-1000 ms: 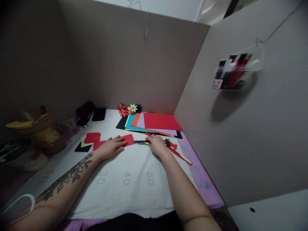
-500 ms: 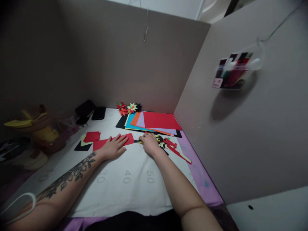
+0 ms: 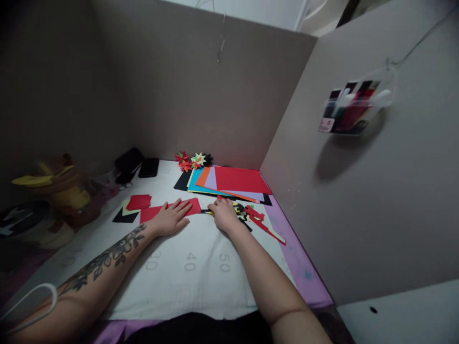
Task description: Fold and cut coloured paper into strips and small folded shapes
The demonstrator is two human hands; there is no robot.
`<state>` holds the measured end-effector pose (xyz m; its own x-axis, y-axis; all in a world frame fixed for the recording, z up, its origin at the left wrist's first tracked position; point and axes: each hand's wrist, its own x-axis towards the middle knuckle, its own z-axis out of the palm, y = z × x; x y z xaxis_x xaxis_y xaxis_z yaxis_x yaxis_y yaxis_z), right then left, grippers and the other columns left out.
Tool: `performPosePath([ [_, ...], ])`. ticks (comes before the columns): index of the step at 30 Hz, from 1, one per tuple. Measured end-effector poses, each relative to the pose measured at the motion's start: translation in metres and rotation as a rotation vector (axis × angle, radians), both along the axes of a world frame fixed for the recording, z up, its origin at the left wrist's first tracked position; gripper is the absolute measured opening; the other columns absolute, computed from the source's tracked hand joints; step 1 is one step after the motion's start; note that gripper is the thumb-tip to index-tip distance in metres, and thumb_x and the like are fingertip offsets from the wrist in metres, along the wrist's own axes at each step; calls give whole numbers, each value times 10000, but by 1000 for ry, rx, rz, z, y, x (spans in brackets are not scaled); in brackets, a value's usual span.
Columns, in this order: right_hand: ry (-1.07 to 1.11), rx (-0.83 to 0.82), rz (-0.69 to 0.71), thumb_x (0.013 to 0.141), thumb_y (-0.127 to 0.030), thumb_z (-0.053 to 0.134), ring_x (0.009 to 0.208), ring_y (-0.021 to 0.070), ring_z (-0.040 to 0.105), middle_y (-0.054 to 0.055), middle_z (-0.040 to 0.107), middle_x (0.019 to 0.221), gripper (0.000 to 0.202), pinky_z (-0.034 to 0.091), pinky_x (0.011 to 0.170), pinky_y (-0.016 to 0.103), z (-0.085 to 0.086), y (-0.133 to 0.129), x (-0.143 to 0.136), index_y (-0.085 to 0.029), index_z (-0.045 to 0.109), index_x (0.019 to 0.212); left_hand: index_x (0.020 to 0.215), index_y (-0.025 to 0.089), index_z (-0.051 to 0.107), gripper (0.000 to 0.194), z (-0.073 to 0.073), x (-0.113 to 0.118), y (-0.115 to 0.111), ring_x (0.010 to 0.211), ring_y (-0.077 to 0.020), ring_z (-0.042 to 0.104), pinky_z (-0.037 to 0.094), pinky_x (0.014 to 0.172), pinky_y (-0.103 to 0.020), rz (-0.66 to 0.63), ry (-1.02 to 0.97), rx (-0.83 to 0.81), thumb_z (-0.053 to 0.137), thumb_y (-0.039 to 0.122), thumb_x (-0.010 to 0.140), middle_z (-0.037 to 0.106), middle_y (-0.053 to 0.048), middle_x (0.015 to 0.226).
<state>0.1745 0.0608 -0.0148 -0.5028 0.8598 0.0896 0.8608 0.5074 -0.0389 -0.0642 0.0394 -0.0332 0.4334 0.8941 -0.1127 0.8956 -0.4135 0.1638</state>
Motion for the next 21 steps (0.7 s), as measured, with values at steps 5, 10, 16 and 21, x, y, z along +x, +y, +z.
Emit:
performPosePath([
  [5,-6,-15,7,843,-167,473,1043,220,487,69,610,1042,290,239,931,372,1,-2,-1,-262,618,1075,1467,276,170,635,0,1,-1,1406,-314,64,94,1044,-649,4,-2,0,221,552,897,135,-20,1541],
  [10,12,-2,-11,843,-159,469,1051,213,483,64,604,1067,310,218,955,383,-4,-2,6,-273,603,1099,1413,263,337,548,12,0,1,1371,-282,228,234,1043,-562,75,-56,11,217,472,920,293,-29,1498],
  [16,15,-16,-32,859,-151,451,1105,225,447,66,590,1116,323,171,997,447,-5,6,11,-286,588,1118,1154,295,624,427,31,-18,2,1107,-220,541,412,928,-313,69,-149,56,268,308,917,601,-23,1231],
  [21,20,-4,-10,865,-155,457,1099,223,438,64,586,1110,311,158,1006,465,-7,9,12,-288,592,1112,1177,347,623,417,27,-35,12,1184,-219,477,366,990,-314,-125,-123,44,329,253,896,533,-16,1300],
])
